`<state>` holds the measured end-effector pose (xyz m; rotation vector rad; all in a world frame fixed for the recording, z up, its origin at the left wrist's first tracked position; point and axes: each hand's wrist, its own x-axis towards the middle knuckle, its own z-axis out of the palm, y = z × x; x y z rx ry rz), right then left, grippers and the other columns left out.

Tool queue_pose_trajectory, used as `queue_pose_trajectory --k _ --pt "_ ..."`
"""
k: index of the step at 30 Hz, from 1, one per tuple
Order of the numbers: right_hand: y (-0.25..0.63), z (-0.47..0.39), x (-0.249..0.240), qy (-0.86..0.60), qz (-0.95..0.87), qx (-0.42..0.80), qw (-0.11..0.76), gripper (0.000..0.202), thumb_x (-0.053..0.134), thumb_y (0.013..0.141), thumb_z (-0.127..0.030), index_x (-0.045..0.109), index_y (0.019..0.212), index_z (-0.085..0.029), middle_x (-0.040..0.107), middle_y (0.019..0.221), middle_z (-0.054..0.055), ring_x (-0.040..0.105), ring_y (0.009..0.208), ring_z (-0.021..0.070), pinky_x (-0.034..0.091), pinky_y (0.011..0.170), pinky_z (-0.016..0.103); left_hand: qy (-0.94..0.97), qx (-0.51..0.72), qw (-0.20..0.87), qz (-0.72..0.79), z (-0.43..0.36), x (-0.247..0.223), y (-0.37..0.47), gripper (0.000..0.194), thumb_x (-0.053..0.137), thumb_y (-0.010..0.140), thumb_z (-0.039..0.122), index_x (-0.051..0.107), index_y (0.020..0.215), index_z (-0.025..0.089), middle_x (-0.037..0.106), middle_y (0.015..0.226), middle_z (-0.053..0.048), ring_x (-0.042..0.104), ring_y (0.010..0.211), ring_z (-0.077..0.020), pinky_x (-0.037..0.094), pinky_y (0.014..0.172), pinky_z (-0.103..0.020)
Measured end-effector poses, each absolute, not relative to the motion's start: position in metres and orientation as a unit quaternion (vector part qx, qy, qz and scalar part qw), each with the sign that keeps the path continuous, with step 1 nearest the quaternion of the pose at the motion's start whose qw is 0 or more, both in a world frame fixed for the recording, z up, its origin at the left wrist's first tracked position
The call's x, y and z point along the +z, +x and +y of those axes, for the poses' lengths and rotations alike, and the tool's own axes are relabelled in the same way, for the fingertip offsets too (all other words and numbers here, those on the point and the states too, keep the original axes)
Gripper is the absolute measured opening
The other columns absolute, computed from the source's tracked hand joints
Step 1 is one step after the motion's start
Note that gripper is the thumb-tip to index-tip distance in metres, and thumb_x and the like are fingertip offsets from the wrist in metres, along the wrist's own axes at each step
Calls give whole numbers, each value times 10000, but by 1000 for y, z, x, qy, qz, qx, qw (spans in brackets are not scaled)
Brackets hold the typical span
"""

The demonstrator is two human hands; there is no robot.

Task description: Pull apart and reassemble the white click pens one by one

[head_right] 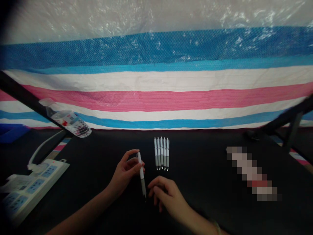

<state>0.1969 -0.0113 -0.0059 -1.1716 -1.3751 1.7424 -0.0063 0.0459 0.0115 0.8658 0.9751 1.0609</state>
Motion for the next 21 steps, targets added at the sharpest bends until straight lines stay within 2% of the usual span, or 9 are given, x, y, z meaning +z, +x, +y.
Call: queue_pose_trajectory --k 2,4,8,10,12,15,21 --pt "200 -9 3 -462 -593 581 313 218 522 984 -312 689 1031 -181 696 842 45 641 678 170 494 536 251 407 463 651 442 50 14 -8 580 846 780 281 536 1269 240 719 816 17 724 719 -184 600 666 -296" --pt "205 -4 14 -468 -679 461 329 177 521 979 -211 693 1015 -189 709 865 49 665 793 199 534 697 314 443 450 628 454 55 16 -11 602 826 789 282 518 1305 241 697 791 37 721 718 -179 589 666 -284" --pt "216 12 29 -459 -790 284 291 223 491 974 -104 685 1045 -188 713 945 85 655 908 241 562 778 370 576 393 528 485 75 16 -15 571 751 827 309 498 1331 218 699 792 31 734 747 -196 596 711 -314" --pt "218 21 28 -436 -843 193 250 249 518 964 -88 679 1131 -178 722 1112 129 626 1102 290 549 940 460 662 347 432 504 89 15 -14 555 709 845 322 495 1343 203 716 818 16 740 762 -199 597 741 -321" --pt "218 29 21 -418 -879 101 205 335 561 960 -122 641 1282 -165 627 1389 180 494 1353 365 465 1078 570 685 331 396 514 104 13 -9 565 719 821 306 514 1334 184 712 804 11 736 736 -205 585 721 -317" --pt "216 39 6 -403 -902 61 142 468 602 972 -199 551 1438 -188 476 1580 165 311 1508 407 346 1170 639 708 305 350 533 124 10 2 570 743 789 286 551 1311 161 708 762 5 716 671 -218 548 653 -311" --pt "222 46 -10 -413 -902 65 108 448 545 1012 -210 539 1459 -210 464 1604 132 303 1529 372 294 1209 627 741 257 266 560 141 7 19 527 777 781 312 614 1257 159 726 730 -3 726 731 -252 502 703 -319"
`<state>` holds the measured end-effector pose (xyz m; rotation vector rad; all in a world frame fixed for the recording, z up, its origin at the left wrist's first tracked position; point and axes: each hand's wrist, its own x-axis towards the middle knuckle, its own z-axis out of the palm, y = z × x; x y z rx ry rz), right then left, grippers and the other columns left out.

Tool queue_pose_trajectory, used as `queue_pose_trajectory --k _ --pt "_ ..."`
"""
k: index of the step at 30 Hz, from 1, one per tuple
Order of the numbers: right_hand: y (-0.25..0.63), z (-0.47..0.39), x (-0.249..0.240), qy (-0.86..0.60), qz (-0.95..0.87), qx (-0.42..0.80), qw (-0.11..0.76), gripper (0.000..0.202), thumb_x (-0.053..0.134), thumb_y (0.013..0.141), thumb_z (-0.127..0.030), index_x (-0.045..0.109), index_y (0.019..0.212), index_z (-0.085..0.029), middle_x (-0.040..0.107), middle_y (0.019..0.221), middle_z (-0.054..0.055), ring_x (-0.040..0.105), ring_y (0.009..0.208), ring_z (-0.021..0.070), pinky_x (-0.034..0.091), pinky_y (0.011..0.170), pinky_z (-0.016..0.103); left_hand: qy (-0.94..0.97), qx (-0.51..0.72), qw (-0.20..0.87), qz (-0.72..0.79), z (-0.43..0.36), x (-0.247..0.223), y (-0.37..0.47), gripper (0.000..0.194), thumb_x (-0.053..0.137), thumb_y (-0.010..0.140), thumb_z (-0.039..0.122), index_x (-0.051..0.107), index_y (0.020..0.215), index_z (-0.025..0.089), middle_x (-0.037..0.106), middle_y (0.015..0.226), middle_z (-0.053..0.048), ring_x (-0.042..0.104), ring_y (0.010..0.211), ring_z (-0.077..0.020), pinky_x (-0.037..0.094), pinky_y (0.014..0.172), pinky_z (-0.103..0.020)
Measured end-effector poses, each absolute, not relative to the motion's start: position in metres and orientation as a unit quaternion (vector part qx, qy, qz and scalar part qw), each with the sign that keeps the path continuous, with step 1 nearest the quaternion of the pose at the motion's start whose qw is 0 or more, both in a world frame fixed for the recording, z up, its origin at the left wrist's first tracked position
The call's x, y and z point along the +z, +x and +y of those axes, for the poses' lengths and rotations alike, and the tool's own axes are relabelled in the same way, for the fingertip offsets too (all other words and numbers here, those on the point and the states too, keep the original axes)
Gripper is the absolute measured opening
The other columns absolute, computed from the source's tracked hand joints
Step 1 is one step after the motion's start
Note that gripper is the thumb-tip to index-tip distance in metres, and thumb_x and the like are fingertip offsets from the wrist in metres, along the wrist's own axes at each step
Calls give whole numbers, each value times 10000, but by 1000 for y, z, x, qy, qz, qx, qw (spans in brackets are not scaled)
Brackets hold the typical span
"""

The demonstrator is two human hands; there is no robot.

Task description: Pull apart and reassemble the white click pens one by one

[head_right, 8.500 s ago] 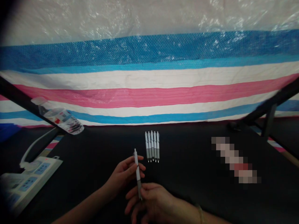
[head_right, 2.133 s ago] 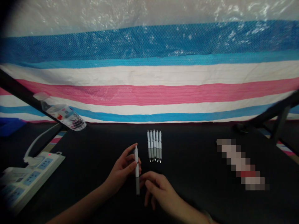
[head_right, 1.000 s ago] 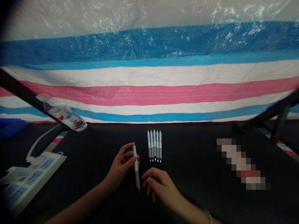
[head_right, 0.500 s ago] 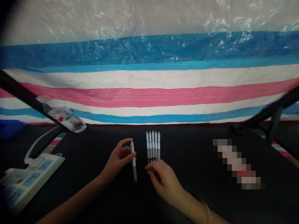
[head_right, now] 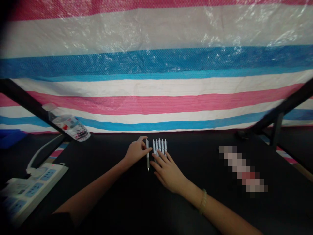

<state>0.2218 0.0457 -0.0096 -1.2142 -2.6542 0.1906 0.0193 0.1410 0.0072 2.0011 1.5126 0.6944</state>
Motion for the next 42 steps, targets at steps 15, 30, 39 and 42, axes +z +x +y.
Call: queue_pose_trajectory --k 15,30,39,42 --pt "237 37 -3 -310 -940 -66 128 264 562 999 -102 703 1219 -137 736 1279 138 633 1220 339 455 1099 599 753 255 278 539 99 15 1 409 626 893 337 595 1262 165 699 729 16 650 613 -186 475 622 -284" --pt "232 30 3 -247 -952 -107 148 206 540 1025 -95 720 1106 -150 757 1166 105 667 1033 265 535 984 455 714 317 358 511 46 16 -19 275 595 900 245 617 1173 217 687 793 12 680 707 -190 534 706 -323" --pt "234 36 6 -278 -946 -112 119 170 568 999 -86 720 1021 -157 739 1063 104 652 966 272 527 976 481 767 310 308 469 41 1 -13 299 598 882 134 633 1166 222 725 1071 -79 691 996 -246 561 902 -414" --pt "234 37 8 -289 -943 -109 121 182 551 1009 -87 714 1015 -167 731 1043 101 643 960 271 519 981 486 805 291 248 452 43 -2 -12 403 627 860 112 625 1245 234 680 1258 -121 624 1189 -304 512 1024 -511"
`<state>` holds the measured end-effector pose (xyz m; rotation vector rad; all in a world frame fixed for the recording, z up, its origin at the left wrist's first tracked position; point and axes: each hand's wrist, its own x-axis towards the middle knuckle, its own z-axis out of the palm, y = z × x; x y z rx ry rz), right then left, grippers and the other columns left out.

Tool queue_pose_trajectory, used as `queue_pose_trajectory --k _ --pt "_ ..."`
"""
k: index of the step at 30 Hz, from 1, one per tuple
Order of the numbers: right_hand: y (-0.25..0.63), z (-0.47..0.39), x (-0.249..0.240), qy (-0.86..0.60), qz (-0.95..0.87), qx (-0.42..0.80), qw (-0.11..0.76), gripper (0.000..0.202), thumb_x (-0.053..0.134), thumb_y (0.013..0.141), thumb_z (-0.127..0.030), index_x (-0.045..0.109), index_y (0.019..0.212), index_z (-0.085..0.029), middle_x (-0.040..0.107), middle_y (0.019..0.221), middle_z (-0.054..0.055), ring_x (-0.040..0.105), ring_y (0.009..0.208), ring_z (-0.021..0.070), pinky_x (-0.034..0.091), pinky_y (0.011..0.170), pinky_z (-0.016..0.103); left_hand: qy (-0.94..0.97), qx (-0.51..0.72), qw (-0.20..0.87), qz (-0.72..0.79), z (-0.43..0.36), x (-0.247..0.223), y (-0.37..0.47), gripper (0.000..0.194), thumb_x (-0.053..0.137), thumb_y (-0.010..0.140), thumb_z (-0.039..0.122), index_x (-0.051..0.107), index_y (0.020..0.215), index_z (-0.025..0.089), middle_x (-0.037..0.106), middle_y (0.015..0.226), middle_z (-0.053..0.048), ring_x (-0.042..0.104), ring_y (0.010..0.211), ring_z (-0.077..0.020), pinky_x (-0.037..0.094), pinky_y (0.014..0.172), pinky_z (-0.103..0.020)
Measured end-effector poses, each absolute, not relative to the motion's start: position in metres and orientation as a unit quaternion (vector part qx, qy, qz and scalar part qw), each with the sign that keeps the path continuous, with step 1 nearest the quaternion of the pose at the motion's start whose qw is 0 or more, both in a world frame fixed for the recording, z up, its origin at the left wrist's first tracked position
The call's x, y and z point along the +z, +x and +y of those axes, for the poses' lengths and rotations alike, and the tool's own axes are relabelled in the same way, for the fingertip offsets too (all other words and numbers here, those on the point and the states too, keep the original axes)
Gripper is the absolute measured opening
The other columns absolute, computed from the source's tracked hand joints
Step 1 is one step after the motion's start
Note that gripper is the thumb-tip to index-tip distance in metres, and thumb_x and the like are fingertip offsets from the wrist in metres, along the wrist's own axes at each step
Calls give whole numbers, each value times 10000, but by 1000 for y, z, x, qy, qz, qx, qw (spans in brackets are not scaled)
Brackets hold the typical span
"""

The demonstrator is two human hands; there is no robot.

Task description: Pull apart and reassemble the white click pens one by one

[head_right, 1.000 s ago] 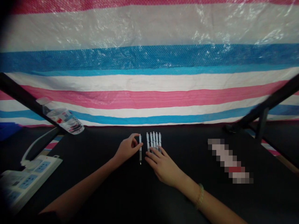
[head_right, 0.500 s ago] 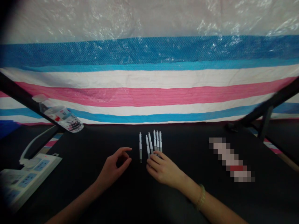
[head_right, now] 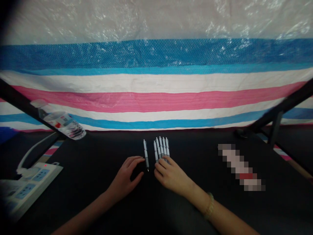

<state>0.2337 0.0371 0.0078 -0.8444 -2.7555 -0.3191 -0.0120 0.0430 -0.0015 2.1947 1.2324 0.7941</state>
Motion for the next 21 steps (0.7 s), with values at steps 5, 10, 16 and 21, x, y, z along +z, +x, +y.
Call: queue_pose_trajectory --k 5,10,16,21 --pt "235 38 8 -303 -936 -93 152 228 503 1019 -67 707 1020 -168 730 973 106 641 922 268 518 954 488 856 215 181 435 44 -5 -11 535 669 860 138 588 1373 269 605 1421 -132 507 1358 -363 447 1095 -594" --pt "240 37 8 -317 -914 -43 249 237 478 1034 -106 696 1074 -189 745 940 93 670 890 248 530 919 449 875 186 153 420 51 -4 -8 452 644 904 170 617 1347 259 607 1418 -134 512 1354 -356 434 1103 -592" --pt "246 22 22 -423 -808 28 410 99 554 965 -173 611 1025 -226 715 810 45 687 702 201 560 645 319 885 191 155 395 66 -2 -4 362 627 922 167 664 1272 254 647 1359 -120 545 1323 -331 440 1102 -555" --pt "254 6 29 -528 -667 130 510 75 587 951 -191 536 947 -245 681 719 1 672 601 176 526 557 271 876 199 172 403 61 -2 -5 422 653 890 151 649 1299 256 650 1354 -123 553 1310 -342 450 1093 -568"
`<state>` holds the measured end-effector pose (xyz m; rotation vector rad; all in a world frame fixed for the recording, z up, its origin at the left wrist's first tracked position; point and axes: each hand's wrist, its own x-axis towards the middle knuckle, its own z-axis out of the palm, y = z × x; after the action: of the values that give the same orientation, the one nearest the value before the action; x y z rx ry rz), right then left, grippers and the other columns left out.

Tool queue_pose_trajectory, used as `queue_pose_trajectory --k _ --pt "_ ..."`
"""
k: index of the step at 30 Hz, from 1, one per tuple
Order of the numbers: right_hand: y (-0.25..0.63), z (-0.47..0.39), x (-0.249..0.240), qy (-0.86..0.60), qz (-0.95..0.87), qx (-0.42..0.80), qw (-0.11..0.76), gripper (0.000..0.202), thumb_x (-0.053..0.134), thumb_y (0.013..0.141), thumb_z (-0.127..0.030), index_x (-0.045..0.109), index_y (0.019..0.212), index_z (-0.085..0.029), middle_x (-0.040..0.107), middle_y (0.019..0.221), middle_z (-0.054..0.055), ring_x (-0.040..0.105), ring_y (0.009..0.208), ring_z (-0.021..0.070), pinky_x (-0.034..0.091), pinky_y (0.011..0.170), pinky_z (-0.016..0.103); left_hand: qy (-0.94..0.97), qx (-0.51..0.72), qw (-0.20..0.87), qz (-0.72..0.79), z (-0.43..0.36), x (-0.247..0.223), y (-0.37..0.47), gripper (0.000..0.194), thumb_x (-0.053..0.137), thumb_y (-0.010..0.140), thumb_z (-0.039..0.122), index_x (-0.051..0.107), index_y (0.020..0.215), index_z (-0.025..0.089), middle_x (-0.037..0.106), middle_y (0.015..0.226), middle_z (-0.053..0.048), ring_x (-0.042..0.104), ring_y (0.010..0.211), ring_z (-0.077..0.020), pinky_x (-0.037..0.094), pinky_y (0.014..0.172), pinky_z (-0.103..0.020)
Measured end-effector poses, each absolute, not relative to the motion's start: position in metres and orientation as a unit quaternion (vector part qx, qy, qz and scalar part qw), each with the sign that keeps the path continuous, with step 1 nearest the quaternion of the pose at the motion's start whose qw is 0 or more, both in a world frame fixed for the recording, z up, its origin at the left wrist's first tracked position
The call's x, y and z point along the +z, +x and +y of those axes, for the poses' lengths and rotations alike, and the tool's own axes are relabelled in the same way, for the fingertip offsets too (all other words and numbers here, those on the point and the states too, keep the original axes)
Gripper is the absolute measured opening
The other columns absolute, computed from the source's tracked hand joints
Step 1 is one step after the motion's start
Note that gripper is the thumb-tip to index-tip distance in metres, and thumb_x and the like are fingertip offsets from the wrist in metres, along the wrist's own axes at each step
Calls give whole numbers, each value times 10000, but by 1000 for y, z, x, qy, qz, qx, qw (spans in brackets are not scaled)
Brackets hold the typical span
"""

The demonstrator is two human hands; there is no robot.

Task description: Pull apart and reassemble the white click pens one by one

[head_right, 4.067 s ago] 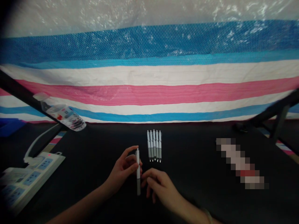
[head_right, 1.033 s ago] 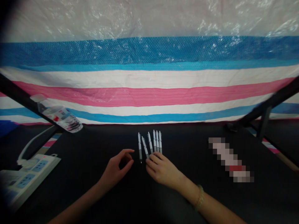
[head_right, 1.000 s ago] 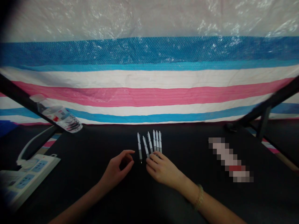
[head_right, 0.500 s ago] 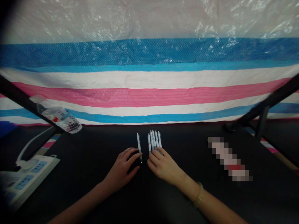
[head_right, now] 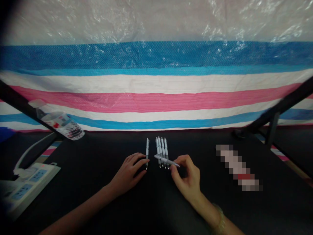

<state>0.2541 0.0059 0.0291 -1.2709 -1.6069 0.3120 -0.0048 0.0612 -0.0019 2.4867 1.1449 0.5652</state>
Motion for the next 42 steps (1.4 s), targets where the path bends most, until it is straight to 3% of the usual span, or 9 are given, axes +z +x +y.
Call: queue_pose_trajectory --k 5,11,14,19,23,31,34,38,42 --pt "255 -2 18 -503 -485 399 594 100 606 953 -286 537 894 -244 669 608 -28 633 545 168 507 567 274 809 287 283 427 43 7 -6 461 656 869 162 615 1315 271 679 1274 -114 617 1197 -313 497 1039 -519" --pt "234 -8 10 -499 -398 546 543 335 685 915 -467 732 1058 -167 778 696 57 733 631 211 588 651 322 585 346 587 440 24 15 -10 400 745 836 306 622 1210 238 686 850 -9 659 718 -180 543 679 -302" --pt "224 -8 7 -488 -420 584 495 427 672 918 -567 770 994 -157 779 702 71 732 634 203 584 642 307 520 395 593 472 22 11 -10 245 730 871 397 663 1009 206 630 719 24 599 627 -144 486 619 -264" --pt "219 -12 -1 -498 -484 595 404 513 632 914 -652 774 900 -159 644 496 -4 544 411 125 413 437 222 469 426 601 486 18 5 -8 381 710 871 568 628 893 196 585 629 42 540 571 -129 425 568 -246" --pt "221 -15 -4 -532 -522 531 403 448 639 927 -592 796 859 -178 549 451 -36 457 402 112 332 426 221 464 423 606 488 10 3 -7 457 734 821 635 604 834 197 553 605 52 475 529 -108 372 527 -230" --pt "221 -25 -5 -535 -585 416 446 210 694 908 -377 828 939 -218 746 696 49 634 547 176 461 505 250 362 444 666 478 4 -1 -2 458 774 797 592 537 730 205 504 562 66 407 511 -94 303 493 -205" --pt "219 -26 -2 -532 -572 472 409 300 665 938 -449 780 1055 -197 734 671 37 626 557 173 456 528 249 328 478 657 481 4 1 -2 447 817 767 554 553 712 198 502 568 68 393 522 -89 315 503 -205" --pt "222 -25 3 -512 -563 538 363 559 461 1018 -605 694 750 -174 587 529 0 496 472 129 357 473 234 328 499 644 478 3 3 -4 423 827 766 544 595 731 192 500 566 64 401 530 -94 332 501 -203" --pt "225 -23 8 -525 -557 517 382 476 581 956 -635 640 804 -189 568 633 -16 490 558 131 370 529 233 341 502 637 475 1 1 -5 404 820 781 533 620 746 184 519 576 49 426 536 -103 347 495 -206"
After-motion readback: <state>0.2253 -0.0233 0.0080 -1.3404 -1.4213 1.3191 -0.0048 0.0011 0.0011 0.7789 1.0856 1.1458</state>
